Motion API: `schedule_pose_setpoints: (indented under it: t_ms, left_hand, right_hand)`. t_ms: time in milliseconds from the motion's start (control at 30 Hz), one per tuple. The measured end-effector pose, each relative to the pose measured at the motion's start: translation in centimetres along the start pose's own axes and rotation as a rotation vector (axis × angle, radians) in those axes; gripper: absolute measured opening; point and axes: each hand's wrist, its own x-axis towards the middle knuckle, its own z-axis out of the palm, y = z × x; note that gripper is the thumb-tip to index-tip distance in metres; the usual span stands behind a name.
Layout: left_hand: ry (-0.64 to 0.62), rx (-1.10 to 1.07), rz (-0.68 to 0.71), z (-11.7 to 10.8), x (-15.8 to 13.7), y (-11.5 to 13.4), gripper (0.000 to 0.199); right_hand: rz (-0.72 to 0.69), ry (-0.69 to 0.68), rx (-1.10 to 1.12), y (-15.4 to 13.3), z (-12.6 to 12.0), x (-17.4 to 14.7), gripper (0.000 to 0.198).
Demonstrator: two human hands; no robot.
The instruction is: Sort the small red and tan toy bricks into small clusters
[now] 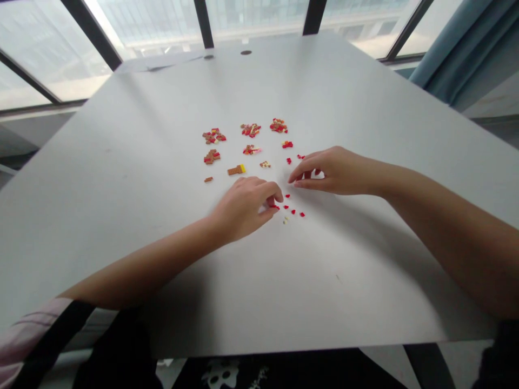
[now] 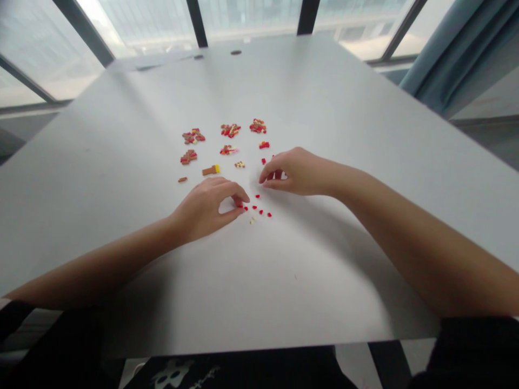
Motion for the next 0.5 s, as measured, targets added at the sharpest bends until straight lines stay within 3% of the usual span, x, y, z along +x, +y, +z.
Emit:
schedule_pose_setpoints:
  t_ms: [133, 500]
  left_hand:
    - [0.002, 0.005, 0.025, 0.03, -0.17, -0.33, 0.005]
    - [0.074, -0.021, 0.036, -0.02, -0.79, -0.60, 0.014]
  right_hand:
    - [0.003, 0.008, -0.008, 0.02, 0.05, 0.08, 0.032]
    - [0.048, -0.031, -0.002, -0.27, -0.03, 0.11, 0.037]
